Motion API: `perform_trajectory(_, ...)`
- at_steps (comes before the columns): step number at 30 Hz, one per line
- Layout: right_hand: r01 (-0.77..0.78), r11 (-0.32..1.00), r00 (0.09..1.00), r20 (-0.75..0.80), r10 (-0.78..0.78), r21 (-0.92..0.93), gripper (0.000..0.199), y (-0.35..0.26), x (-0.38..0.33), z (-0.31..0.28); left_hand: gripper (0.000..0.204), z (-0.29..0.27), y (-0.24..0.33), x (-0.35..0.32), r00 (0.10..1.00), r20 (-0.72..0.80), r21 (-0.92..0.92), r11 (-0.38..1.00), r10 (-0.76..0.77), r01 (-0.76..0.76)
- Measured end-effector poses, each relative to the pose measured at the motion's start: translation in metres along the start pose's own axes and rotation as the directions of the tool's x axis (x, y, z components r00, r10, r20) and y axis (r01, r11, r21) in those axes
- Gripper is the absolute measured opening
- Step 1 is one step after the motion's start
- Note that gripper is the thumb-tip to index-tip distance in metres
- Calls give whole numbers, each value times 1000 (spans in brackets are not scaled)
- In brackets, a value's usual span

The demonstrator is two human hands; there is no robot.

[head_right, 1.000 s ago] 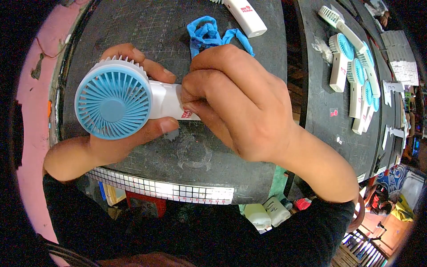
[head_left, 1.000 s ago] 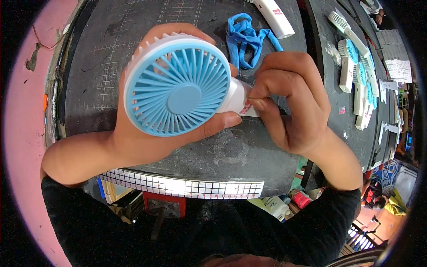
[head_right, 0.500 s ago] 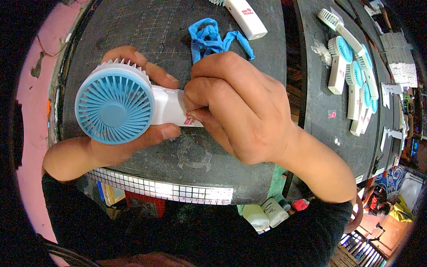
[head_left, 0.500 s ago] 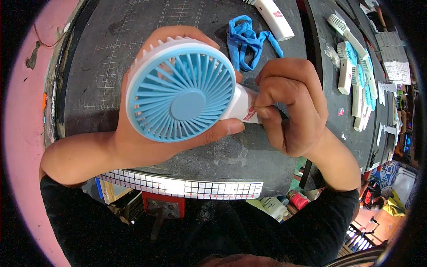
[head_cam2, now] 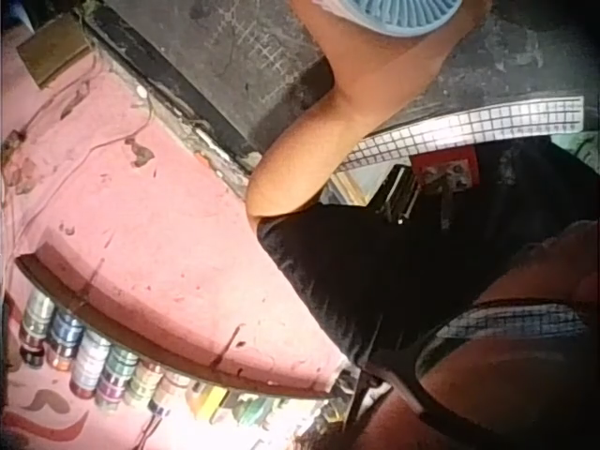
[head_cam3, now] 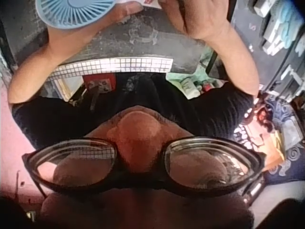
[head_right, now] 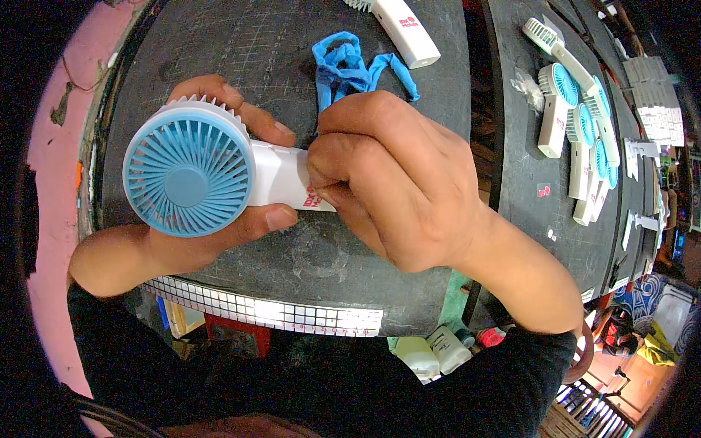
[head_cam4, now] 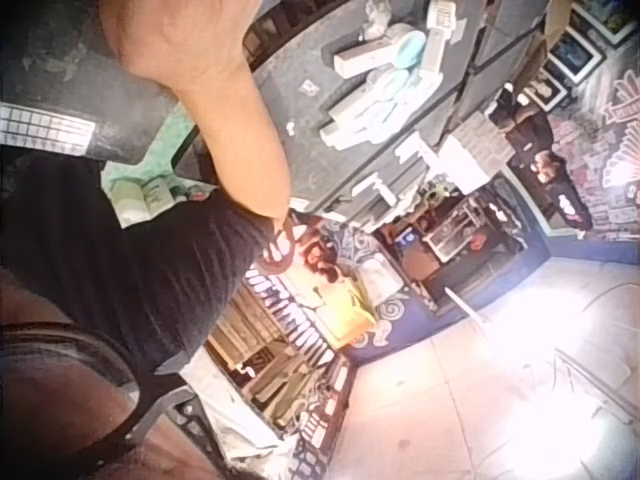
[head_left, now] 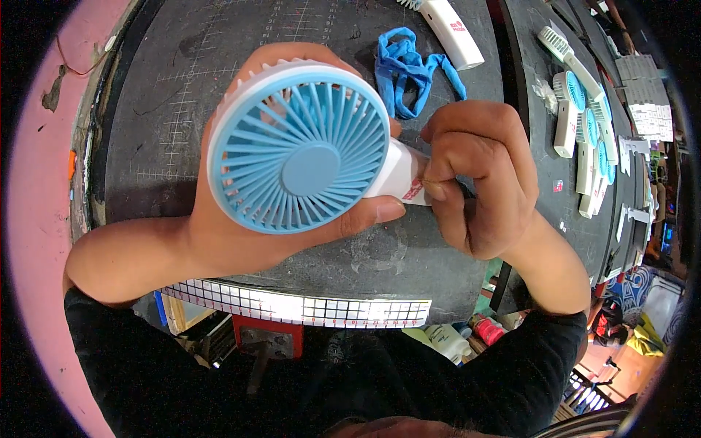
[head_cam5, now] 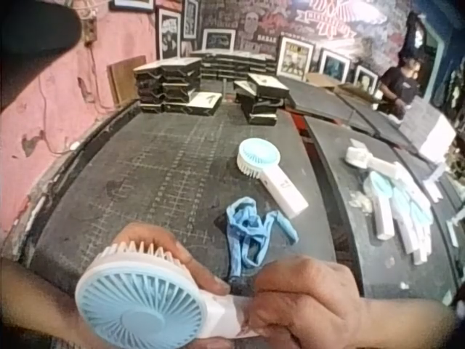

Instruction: Assembling portable fans by applying stickers and cleaning the fan blades.

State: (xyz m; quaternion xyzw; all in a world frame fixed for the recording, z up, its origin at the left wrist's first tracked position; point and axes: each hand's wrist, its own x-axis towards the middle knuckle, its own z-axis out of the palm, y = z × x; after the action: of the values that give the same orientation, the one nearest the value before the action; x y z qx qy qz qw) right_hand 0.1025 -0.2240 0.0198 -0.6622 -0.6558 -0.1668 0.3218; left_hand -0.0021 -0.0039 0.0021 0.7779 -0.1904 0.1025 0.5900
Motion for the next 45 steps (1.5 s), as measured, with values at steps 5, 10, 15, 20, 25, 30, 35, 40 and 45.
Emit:
perform_trajectory(5,-8,1000,1000,-15,8,6,14,0,0,1,89,0,3,1,999,-2,-12,999,-38,38)
perform_trajectory(10,-15,1000,1000,-19,15,3,15,-1,0,1,88,-1,1,0,1000,-7,-7,1000,-3,3)
perform_trajectory(15,-21,1000,1000,-16,21,6,16,-1,-1,1,88,0,0,0,1000,-11,6,1000,11,-11)
perform_trajectory(20,-27,1000,1000,-14,27,6,15,-1,-2,1,88,0,-2,0,1000,-15,-6,1000,4,-4)
perform_trajectory(25,-16,1000,1000,-19,17,3,15,1,-1,1,88,-2,-1,-1,1000,-19,37,999,18,-18)
perform_trajectory(30,-15,1000,1000,-24,14,-2,14,0,-1,2,88,-1,0,-2,999,-33,34,999,-13,14)
perform_trajectory(35,-31,1000,999,-40,31,1,15,-1,-3,1,89,-9,3,-1,995,12,92,991,-99,98)
perform_trajectory(40,-26,996,997,-70,32,83,20,3,-4,-5,88,-9,1,-2,999,25,160,987,22,-26)
perform_trajectory(45,-45,990,988,-140,64,130,29,6,-3,-3,89,-6,-3,0,999,-11,119,992,33,-31)
